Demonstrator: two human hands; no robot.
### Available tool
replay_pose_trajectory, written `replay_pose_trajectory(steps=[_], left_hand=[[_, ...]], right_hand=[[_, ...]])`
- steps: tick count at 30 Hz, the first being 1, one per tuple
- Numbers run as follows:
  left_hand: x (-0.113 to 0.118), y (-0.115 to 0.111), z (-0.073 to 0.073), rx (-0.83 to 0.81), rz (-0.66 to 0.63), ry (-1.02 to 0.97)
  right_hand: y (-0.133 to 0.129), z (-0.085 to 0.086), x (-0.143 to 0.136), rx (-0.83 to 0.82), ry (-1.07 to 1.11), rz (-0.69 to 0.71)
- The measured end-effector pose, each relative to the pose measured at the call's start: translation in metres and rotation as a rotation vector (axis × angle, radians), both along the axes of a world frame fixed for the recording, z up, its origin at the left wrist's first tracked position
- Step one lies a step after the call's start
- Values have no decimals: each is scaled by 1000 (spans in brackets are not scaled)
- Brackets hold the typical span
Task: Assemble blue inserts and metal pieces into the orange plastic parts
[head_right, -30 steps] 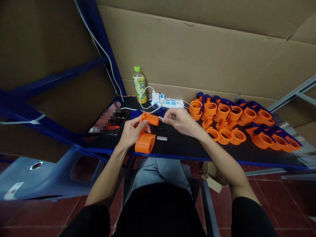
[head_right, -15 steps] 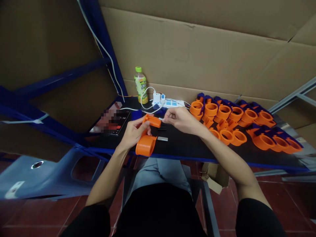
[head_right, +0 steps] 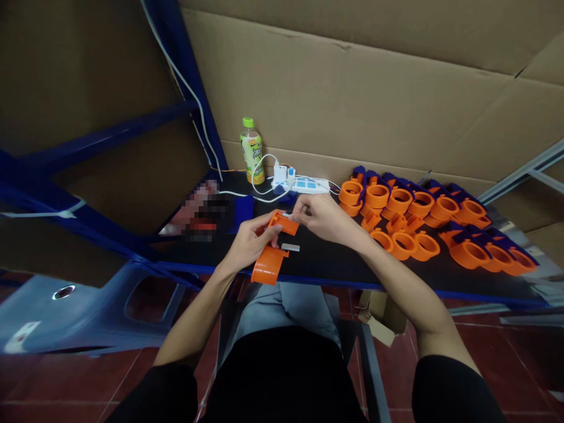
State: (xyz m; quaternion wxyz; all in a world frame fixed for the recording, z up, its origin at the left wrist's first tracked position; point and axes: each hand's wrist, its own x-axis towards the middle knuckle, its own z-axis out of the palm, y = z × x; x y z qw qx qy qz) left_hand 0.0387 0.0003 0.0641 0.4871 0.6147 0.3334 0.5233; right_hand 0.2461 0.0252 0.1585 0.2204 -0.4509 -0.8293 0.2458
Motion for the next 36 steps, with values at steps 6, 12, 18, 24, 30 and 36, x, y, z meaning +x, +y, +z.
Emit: replay_pose_trajectory(steps=[6,12,18,24,30,36], left_hand=[[1,-3,1,40,-10,54],[-8,4,2,29,42,48],[-21,13,6,-87,166,-128],[-28,20,4,-133,264,-269],[-26,29,-2,-182,253,-318],[-27,30,-2,-174,258,-335]], right_hand=[[7,-5,-5,-2,-5,9],[23,-4,-15,-98,124,113],[68,-19,6,-116,301,111],[106,-98,19,10,217,-18],[95,-109,23,-109,143,102],[93,-111,29,-214,-101,86]])
